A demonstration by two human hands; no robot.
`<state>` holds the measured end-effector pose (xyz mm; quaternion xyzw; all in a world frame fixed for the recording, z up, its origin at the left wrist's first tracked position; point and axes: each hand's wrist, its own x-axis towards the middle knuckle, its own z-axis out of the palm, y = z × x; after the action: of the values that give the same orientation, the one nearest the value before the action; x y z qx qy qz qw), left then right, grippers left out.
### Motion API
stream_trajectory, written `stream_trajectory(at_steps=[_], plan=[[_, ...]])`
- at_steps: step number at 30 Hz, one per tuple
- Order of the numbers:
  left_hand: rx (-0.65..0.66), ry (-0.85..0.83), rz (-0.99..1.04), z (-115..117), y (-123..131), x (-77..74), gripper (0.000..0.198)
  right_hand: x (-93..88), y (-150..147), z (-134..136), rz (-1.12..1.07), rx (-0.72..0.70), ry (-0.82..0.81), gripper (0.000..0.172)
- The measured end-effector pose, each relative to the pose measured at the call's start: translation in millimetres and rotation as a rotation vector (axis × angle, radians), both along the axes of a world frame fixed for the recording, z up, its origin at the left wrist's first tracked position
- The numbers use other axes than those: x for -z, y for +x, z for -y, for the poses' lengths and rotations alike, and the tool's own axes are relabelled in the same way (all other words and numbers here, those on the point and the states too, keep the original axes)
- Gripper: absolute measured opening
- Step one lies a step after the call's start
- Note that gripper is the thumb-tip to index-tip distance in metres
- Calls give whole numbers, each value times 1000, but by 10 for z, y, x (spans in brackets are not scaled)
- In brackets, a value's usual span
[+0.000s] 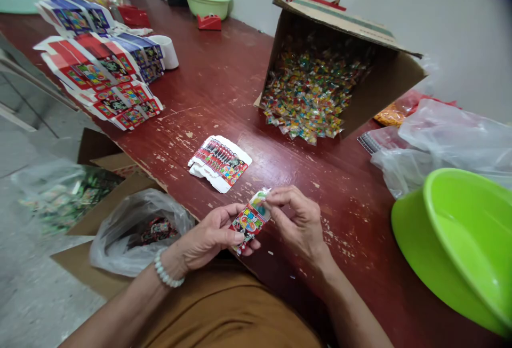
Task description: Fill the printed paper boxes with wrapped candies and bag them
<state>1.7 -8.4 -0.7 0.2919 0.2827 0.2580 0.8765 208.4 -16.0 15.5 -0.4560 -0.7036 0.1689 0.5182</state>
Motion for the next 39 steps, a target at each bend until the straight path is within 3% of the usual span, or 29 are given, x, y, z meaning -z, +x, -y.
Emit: stream_trajectory(at_steps=[5, 7, 12, 16, 18, 20, 23, 26, 29, 31, 34, 36, 39], plan=[[126, 150, -72, -49, 57, -31, 33, -120, 162, -20, 103, -342, -221, 14], [132, 189, -86, -70, 94, -51, 33, -119, 164, -25, 39, -331, -299, 22], [-23, 248, -119, -109, 171, -98, 43, -47, 65, -29, -131, -70, -271, 17], [-105, 247, -102, -130, 212, -111, 39, -29, 10, -21, -43, -208, -358, 18], [-146, 239, -101, -147, 236, -126, 38, 8, -9, -12, -168, -241, -457, 16], [-189, 195, -98, -168, 264, -142, 33, 75, -35, -3, -427, -187, -553, 17], [-244, 77, -93, -193, 314, -139, 34, 169, -89, -3, -779, -126, -683, 36], [-287, 40, -151, -189, 366, -90, 35, 191, -142, -33, -892, -223, -827, 46], [-297, 119, -211, -167, 403, -51, 32, 187, -177, -78, -903, -292, -933, 39], [-290, 144, -236, -160, 412, -58, 31, 199, -183, -101, -846, -219, -838, 30], [-243, 59, -225, -167, 403, -92, 36, 217, -148, -112, -579, -63, -492, 17], [-220, -11, -201, -173, 387, -98, 40, 209, -103, -110, -371, -90, -329, 13], [-239, -74, -172, -173, 368, -63, 41, 177, -55, -99, -159, -196, -271, 17]])
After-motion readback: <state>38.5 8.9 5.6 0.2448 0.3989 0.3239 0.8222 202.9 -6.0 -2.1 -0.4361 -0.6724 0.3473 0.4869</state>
